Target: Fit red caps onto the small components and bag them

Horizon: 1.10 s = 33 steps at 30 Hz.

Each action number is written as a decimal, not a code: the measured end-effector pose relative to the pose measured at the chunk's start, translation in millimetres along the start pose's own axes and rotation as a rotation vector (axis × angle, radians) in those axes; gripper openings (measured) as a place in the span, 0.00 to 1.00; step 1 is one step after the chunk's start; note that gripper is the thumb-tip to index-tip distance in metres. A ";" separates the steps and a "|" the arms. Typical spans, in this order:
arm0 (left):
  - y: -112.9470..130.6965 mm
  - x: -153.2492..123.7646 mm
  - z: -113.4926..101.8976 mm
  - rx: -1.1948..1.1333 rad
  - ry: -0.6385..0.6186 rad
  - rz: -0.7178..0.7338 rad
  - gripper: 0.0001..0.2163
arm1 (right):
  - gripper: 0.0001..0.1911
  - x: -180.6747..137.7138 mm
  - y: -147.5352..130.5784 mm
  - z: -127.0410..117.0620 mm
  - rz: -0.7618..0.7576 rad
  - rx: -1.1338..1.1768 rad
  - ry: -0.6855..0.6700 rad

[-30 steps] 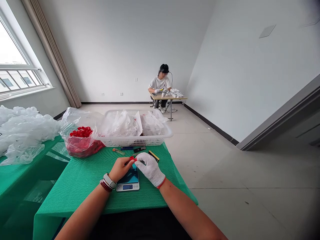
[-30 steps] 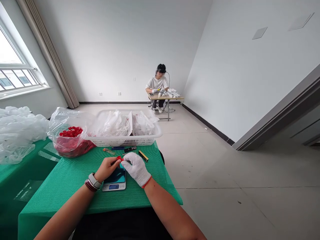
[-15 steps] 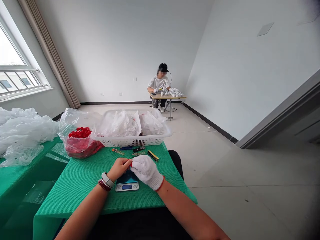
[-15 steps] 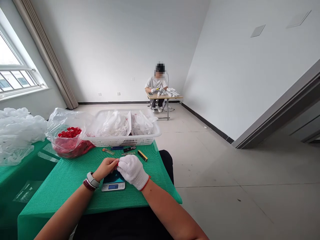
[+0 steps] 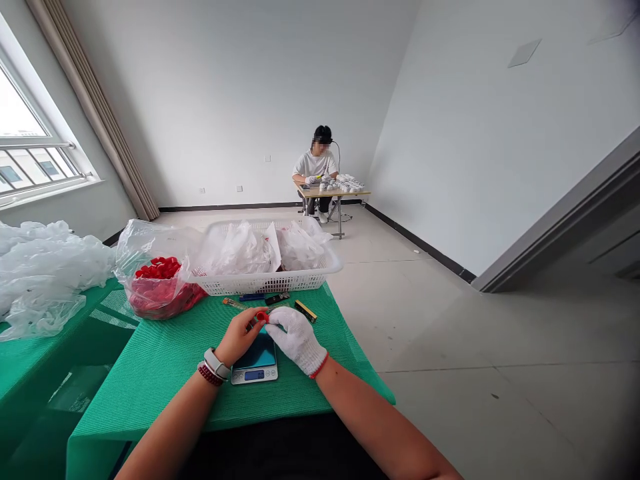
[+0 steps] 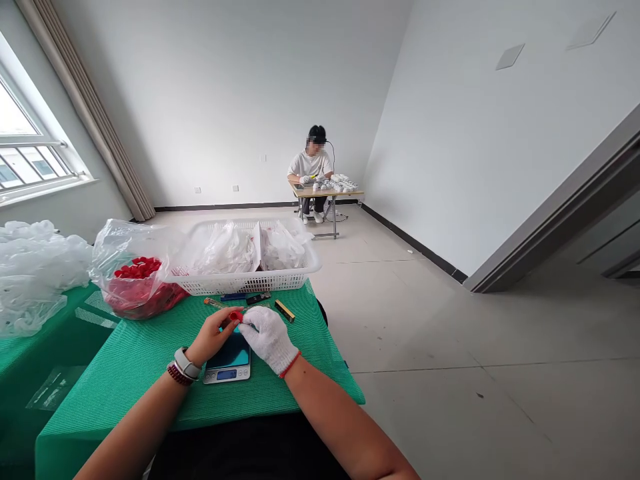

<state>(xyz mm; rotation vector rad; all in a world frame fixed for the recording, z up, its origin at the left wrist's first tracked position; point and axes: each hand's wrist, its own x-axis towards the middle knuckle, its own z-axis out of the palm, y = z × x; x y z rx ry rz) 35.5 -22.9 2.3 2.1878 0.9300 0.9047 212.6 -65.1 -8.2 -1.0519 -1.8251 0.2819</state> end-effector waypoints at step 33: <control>-0.2 0.6 -3.3 -0.047 -0.057 0.066 0.17 | 0.07 2.7 -5.2 -4.9 0.034 0.210 -0.072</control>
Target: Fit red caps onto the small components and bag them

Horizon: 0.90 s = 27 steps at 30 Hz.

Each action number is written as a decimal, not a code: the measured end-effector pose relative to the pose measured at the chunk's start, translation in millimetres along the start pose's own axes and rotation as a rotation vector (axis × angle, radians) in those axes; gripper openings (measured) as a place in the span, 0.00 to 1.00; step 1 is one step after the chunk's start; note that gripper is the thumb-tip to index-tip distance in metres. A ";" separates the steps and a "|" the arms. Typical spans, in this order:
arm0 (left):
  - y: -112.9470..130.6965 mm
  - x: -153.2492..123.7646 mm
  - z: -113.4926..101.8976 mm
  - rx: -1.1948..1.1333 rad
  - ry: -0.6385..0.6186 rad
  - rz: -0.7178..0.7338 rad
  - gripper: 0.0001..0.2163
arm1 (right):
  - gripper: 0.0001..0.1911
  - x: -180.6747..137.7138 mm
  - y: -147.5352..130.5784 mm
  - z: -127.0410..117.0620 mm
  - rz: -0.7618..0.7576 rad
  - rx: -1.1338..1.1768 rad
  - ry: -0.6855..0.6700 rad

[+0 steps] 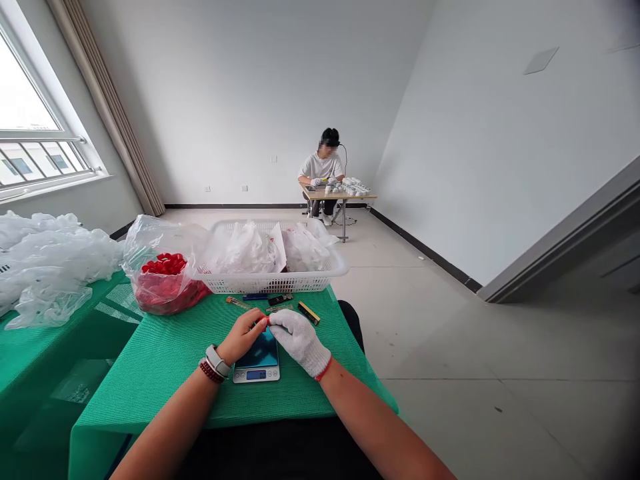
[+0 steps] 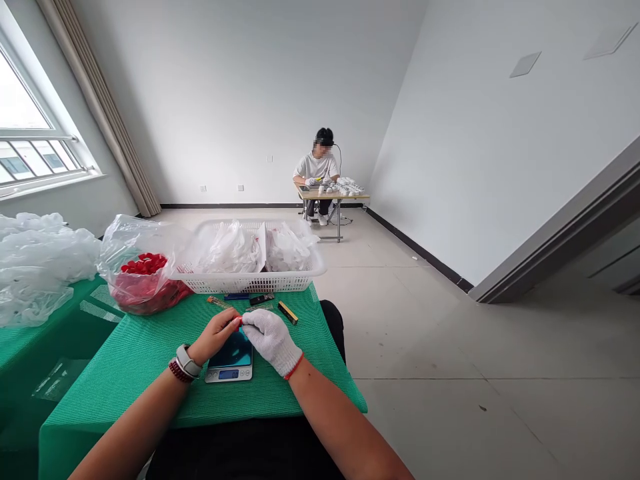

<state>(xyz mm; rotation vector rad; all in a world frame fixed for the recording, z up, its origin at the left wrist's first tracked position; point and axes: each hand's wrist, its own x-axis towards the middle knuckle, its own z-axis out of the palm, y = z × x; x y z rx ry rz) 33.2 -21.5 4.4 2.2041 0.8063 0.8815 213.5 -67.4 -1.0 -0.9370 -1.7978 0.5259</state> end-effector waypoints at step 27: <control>0.8 -0.1 -1.1 0.122 -0.023 -0.025 0.18 | 0.07 -1.1 6.6 1.9 0.201 0.149 0.014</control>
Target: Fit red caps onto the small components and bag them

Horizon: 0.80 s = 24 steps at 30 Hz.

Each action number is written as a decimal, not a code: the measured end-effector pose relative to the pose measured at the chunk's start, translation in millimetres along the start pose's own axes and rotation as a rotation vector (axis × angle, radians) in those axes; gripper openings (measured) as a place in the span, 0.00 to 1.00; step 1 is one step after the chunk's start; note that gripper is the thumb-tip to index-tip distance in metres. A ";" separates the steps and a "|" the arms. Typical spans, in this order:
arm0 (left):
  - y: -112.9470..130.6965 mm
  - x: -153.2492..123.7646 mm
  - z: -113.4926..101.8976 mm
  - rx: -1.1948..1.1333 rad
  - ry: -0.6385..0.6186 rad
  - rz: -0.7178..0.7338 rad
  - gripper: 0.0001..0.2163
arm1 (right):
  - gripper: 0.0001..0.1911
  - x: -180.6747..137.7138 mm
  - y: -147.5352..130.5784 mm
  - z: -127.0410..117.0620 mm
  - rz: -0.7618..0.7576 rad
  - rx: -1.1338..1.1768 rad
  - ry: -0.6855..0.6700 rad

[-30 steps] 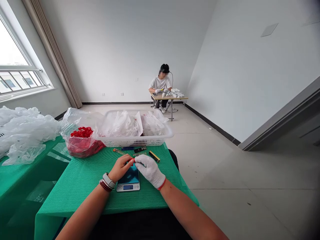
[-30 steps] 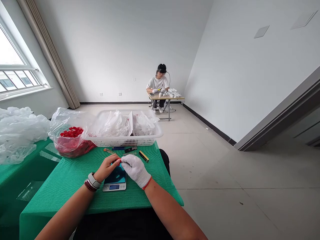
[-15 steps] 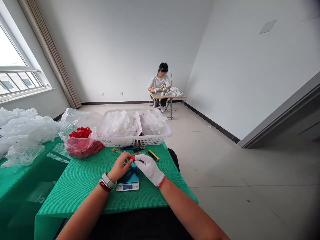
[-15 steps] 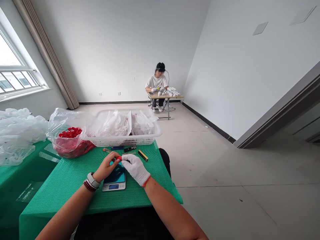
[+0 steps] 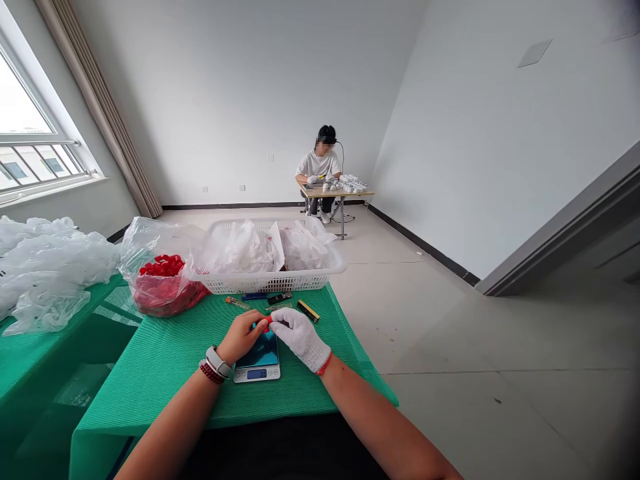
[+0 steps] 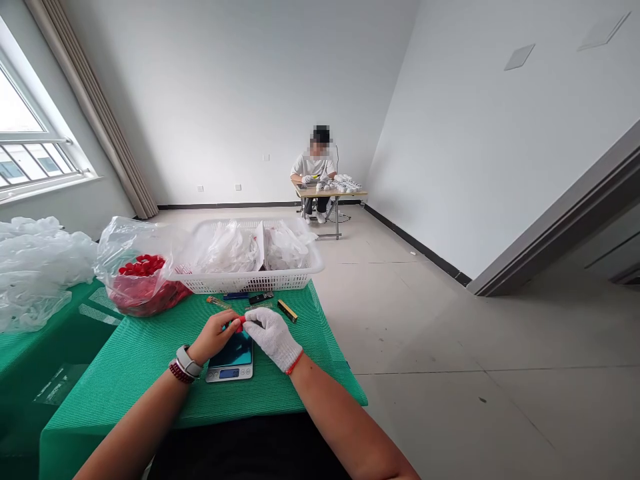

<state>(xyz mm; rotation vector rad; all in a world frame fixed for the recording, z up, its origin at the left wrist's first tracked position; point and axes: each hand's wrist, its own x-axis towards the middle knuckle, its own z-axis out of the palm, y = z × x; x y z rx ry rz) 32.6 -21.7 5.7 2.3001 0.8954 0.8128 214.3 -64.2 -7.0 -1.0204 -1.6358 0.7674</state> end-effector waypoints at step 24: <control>-1.9 -2.1 1.5 0.019 0.127 0.092 0.04 | 0.11 1.6 7.3 3.1 0.062 0.117 -0.071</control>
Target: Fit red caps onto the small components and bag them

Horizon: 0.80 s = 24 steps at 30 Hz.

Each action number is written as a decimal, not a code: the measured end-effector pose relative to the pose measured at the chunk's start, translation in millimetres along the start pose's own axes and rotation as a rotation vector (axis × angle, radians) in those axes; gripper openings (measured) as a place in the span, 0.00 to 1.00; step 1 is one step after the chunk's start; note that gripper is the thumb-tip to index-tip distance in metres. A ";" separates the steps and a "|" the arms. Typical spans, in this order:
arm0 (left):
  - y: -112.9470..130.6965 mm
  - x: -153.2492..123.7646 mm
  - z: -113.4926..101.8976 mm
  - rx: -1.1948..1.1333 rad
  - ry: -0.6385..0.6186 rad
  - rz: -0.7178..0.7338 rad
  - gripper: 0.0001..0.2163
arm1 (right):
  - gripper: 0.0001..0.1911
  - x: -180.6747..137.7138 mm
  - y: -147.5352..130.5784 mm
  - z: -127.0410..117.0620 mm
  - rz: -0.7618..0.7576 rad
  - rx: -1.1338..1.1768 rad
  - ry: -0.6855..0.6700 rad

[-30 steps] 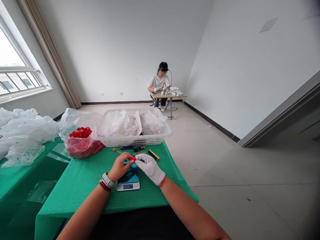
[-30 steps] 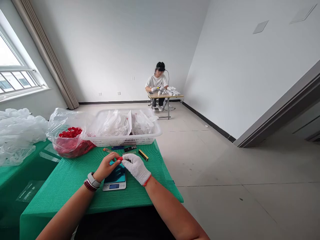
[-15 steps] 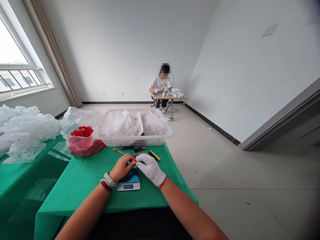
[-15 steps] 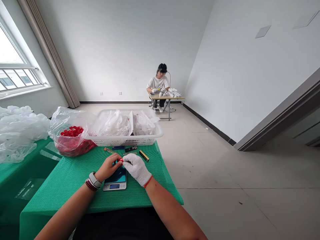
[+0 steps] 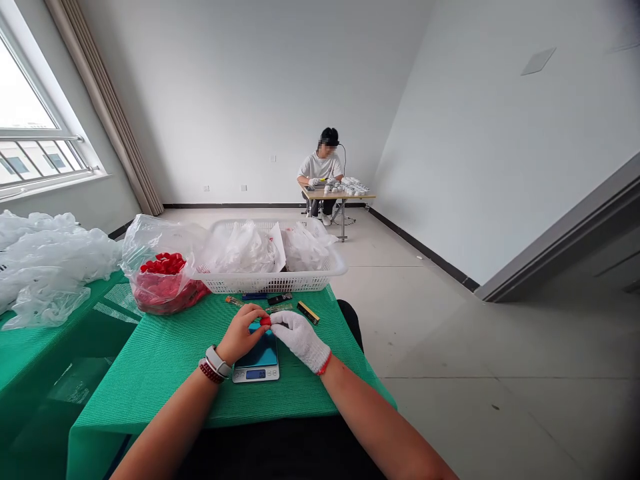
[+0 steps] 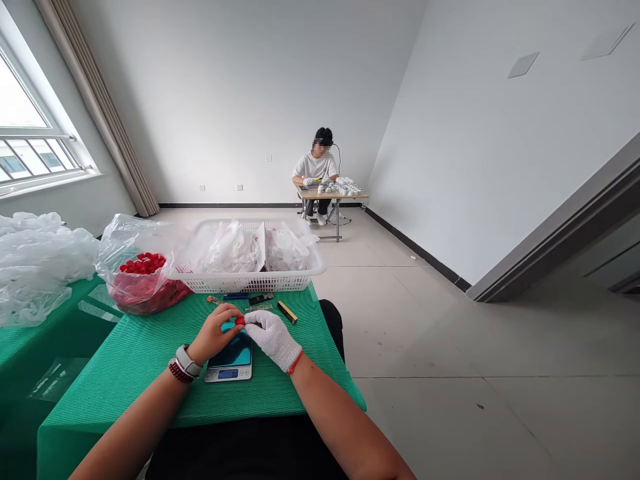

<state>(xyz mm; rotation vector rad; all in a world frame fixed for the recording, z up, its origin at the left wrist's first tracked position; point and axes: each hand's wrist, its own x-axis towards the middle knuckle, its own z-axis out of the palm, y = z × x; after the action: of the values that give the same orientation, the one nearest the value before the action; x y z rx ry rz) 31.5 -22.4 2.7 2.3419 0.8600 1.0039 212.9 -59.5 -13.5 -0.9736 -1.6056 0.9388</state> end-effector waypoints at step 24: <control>-2.1 2.7 2.4 -0.014 -0.141 -0.066 0.22 | 0.08 -1.7 -15.7 -4.5 -0.097 -0.153 -0.023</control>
<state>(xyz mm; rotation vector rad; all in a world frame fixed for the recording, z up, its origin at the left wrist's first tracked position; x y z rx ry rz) 34.0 -19.4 1.2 2.3246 0.8668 0.8050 215.3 -66.5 1.2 -0.9822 -1.7489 0.7720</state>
